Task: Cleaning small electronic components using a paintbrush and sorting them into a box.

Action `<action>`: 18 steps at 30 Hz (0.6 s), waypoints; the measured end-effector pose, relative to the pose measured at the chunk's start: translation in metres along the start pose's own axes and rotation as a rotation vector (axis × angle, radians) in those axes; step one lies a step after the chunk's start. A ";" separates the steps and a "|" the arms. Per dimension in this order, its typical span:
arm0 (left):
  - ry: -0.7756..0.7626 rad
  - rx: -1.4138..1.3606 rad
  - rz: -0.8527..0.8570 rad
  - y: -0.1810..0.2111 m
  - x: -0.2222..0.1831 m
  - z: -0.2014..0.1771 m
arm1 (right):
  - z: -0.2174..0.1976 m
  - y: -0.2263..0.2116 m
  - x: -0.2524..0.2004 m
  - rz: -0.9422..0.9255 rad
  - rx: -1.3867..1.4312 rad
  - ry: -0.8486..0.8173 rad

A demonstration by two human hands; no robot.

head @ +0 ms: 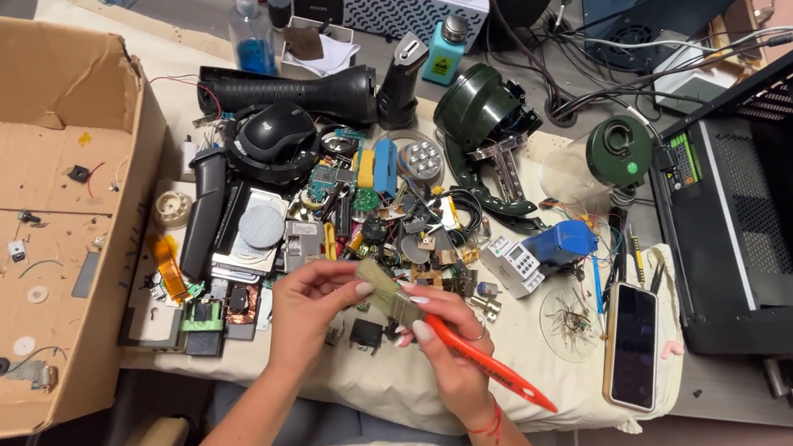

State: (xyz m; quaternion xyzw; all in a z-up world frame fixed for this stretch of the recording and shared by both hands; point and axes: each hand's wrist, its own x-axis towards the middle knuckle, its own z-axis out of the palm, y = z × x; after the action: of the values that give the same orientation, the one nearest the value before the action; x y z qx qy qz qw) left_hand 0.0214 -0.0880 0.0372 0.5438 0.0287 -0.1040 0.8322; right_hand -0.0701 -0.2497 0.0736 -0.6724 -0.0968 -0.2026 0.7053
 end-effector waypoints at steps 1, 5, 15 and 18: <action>0.004 0.000 0.001 -0.001 0.000 -0.001 | -0.001 0.001 0.003 0.001 0.002 -0.003; -0.044 -0.026 -0.041 0.004 -0.004 -0.005 | -0.009 0.004 0.016 -0.019 0.055 0.003; 0.025 -0.127 -0.240 0.000 0.000 -0.008 | -0.003 -0.003 0.008 -0.105 -0.031 -0.016; -0.015 -0.103 -0.239 0.001 -0.002 -0.008 | -0.005 0.007 0.015 -0.121 -0.042 -0.098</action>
State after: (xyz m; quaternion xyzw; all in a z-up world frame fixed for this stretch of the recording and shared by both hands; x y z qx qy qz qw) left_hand 0.0204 -0.0802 0.0357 0.4922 0.0924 -0.2051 0.8409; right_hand -0.0548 -0.2572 0.0733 -0.6891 -0.1677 -0.2137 0.6719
